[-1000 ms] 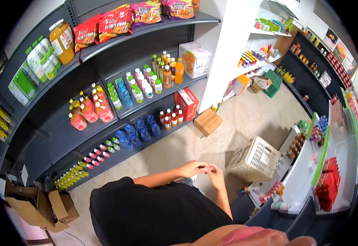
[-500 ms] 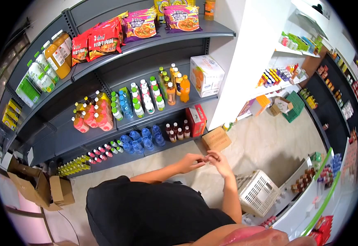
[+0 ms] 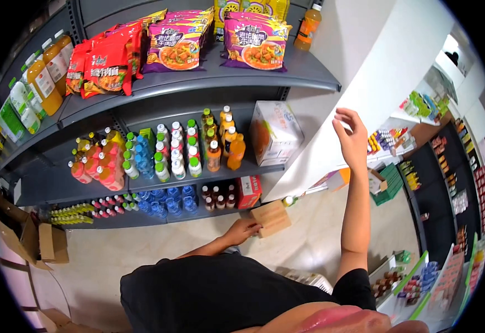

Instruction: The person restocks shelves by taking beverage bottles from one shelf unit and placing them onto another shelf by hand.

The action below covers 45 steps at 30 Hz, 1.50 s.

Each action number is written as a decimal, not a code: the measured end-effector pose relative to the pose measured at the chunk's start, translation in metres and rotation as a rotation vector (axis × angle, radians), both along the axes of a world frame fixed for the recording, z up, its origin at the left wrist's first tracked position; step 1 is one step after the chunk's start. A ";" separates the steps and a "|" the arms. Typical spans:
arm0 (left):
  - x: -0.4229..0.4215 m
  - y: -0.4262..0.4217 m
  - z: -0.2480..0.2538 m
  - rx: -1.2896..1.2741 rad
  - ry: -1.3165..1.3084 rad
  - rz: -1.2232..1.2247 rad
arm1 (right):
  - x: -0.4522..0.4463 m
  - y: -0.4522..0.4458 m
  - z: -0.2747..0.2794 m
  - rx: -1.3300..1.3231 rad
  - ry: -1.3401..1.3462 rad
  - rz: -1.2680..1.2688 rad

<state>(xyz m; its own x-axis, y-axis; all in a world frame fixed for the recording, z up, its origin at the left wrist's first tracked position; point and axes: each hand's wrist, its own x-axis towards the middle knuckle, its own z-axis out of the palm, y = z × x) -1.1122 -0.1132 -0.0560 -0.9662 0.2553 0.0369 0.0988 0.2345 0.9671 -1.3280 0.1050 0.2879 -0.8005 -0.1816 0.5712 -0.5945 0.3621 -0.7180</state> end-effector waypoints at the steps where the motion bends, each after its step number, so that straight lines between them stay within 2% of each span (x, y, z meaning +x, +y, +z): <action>1: -0.017 0.001 -0.001 0.022 0.046 0.027 | -0.025 -0.009 0.010 0.014 0.027 0.016; 4: -0.062 -0.003 -0.003 0.062 0.087 0.043 | -0.089 -0.035 0.029 0.030 0.134 0.046; 6: -0.085 -0.010 0.006 -0.010 0.113 0.068 | -0.142 -0.050 0.039 0.011 0.231 0.044; 8: -0.100 -0.011 0.020 -0.068 0.131 0.124 | -0.184 -0.064 0.060 0.147 0.386 -0.051; 10: -0.112 -0.011 0.016 -0.029 0.137 0.148 | -0.230 -0.079 0.080 0.255 0.375 -0.126; 12: -0.116 -0.008 0.023 -0.059 0.160 0.184 | -0.305 -0.096 0.092 0.366 0.593 -0.176; 14: -0.112 0.000 0.025 -0.037 0.141 0.268 | -0.346 -0.119 0.116 0.461 0.532 -0.213; 16: -0.109 0.007 0.038 -0.058 0.052 0.339 | -0.397 -0.141 0.125 0.531 0.531 -0.347; 17: -0.106 0.011 0.042 -0.027 0.089 0.368 | -0.417 -0.151 0.128 0.566 0.531 -0.413; 20: -0.106 0.021 0.041 -0.042 0.086 0.417 | -0.451 -0.171 0.134 0.540 0.399 -0.403; 21: -0.105 0.027 0.041 -0.007 0.045 0.476 | -0.457 -0.176 0.137 0.523 0.243 -0.429; 24: -0.108 0.033 0.009 0.312 0.000 0.611 | -0.442 -0.171 0.140 0.278 0.181 -0.332; 25: -0.108 0.032 0.006 0.262 0.018 0.646 | -0.416 -0.166 0.139 0.264 0.238 -0.299; 26: -0.111 0.033 0.002 0.346 0.037 0.660 | -0.390 -0.162 0.136 0.206 0.273 -0.270; 27: -0.115 0.034 0.014 0.273 0.080 0.695 | -0.363 -0.157 0.130 0.154 0.302 -0.243; 28: -0.122 0.032 0.036 0.201 0.121 0.728 | -0.338 -0.151 0.120 0.102 0.331 -0.216; 30: -0.147 0.025 0.084 -0.010 0.380 0.775 | -0.292 -0.133 0.092 0.027 0.452 -0.162; 32: -0.170 0.024 0.165 0.030 0.489 0.733 | -0.246 -0.110 0.069 -0.062 0.507 -0.066; 34: -0.204 0.021 0.226 -0.156 0.770 0.768 | -0.205 -0.085 0.056 -0.165 0.499 0.065; 36: -0.238 0.032 0.283 -0.166 0.992 0.771 | -0.186 -0.064 0.040 -0.159 0.625 0.065; 38: -0.269 0.046 0.332 -0.382 1.263 0.826 | -0.170 -0.047 0.031 -0.287 0.784 0.218; 40: -0.294 0.063 0.353 -0.357 1.256 0.843 | -0.152 -0.028 0.021 -0.214 0.838 0.252; 41: -0.311 0.063 0.354 -0.398 1.297 0.845 | -0.141 -0.020 0.019 -0.135 0.972 0.164; 44: -0.328 0.060 0.339 -0.263 1.386 0.798 | -0.114 -0.008 0.002 -0.260 0.998 0.339; 45: -0.321 0.062 0.332 -0.230 1.469 0.780 | -0.104 -0.004 -0.002 -0.225 1.012 0.382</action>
<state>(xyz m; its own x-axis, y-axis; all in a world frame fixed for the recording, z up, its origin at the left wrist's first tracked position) -1.4336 -0.0507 0.2764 -0.0385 -0.1073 0.9935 0.6248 0.7733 0.1077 -1.4321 0.1015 0.2855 0.1420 -0.1271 0.9817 -0.9894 -0.0484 0.1369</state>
